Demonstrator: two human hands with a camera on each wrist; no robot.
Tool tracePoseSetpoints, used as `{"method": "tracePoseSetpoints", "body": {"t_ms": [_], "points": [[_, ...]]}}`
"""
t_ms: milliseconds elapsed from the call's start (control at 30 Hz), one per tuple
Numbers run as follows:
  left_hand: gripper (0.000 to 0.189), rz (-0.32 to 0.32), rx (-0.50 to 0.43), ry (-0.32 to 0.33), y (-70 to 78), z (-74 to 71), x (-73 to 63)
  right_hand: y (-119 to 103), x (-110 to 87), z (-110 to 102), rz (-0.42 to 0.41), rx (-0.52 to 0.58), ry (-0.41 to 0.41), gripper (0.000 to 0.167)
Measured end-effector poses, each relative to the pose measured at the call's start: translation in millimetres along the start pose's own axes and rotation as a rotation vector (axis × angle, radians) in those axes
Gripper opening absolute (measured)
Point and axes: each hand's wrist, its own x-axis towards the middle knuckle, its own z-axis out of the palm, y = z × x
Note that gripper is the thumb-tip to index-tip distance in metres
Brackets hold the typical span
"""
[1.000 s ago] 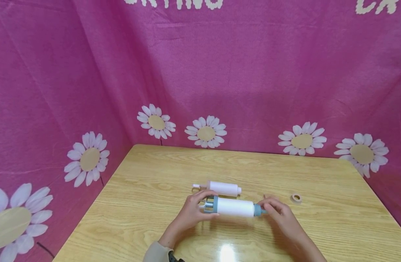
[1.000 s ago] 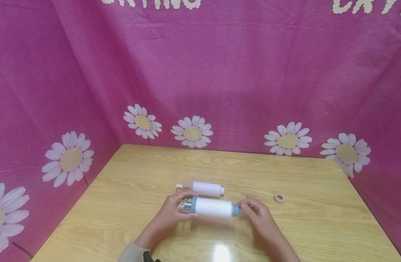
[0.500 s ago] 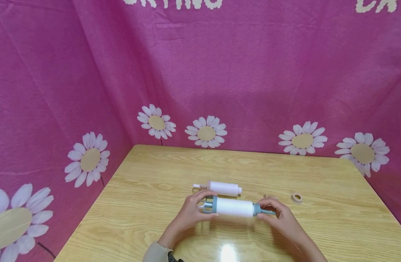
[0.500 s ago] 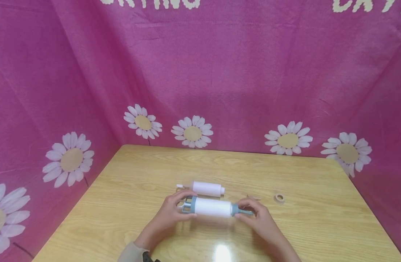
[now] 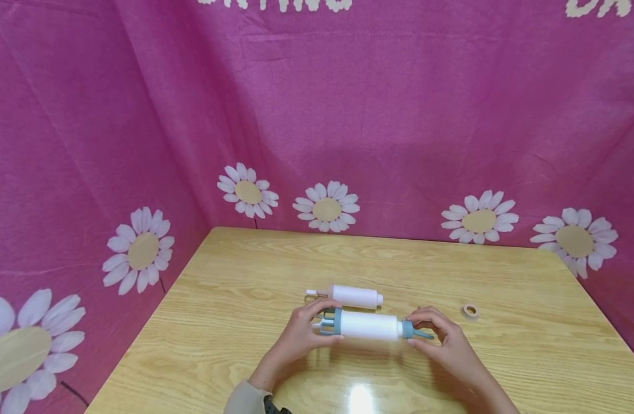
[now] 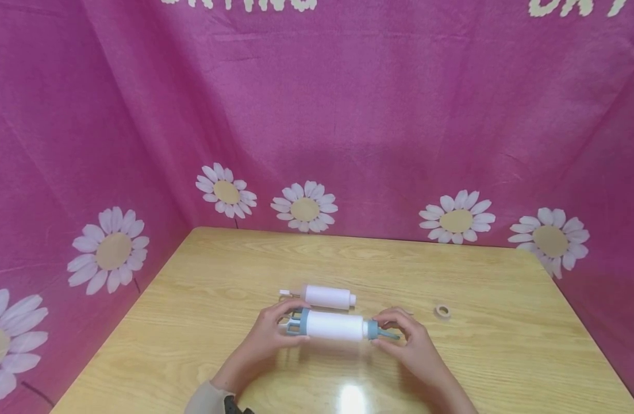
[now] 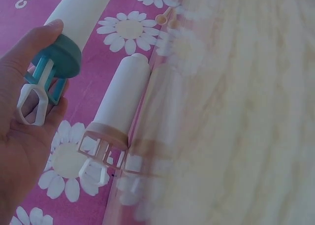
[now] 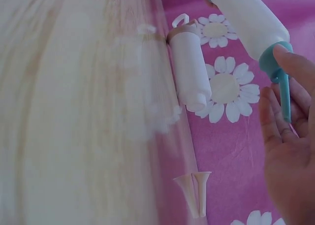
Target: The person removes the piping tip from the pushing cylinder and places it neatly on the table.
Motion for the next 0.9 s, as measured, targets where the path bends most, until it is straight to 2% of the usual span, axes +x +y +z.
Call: {"method": "tracePoseSetpoints", "body": {"t_ms": [133, 267, 667, 900], "points": [[0.055, -0.005, 0.008, 0.000, -2.7, -2.1, -1.1, 1, -3.6, -4, 0.060, 0.004, 0.008, 0.038], [0.054, -0.017, 0.032, -0.008, -6.4, -4.4, -2.9, 2, -4.7, -7, 0.078, -0.005, 0.011, 0.037], [0.049, -0.085, 0.085, -0.059, -14.7, -6.7, -4.9, 6, -5.1, -8, 0.034, -0.011, 0.011, 0.035], [0.050, -0.134, 0.068, -0.090, -19.9, -5.5, -5.0, 5, -5.4, -7, 0.016, -0.013, 0.013, 0.034]]}}
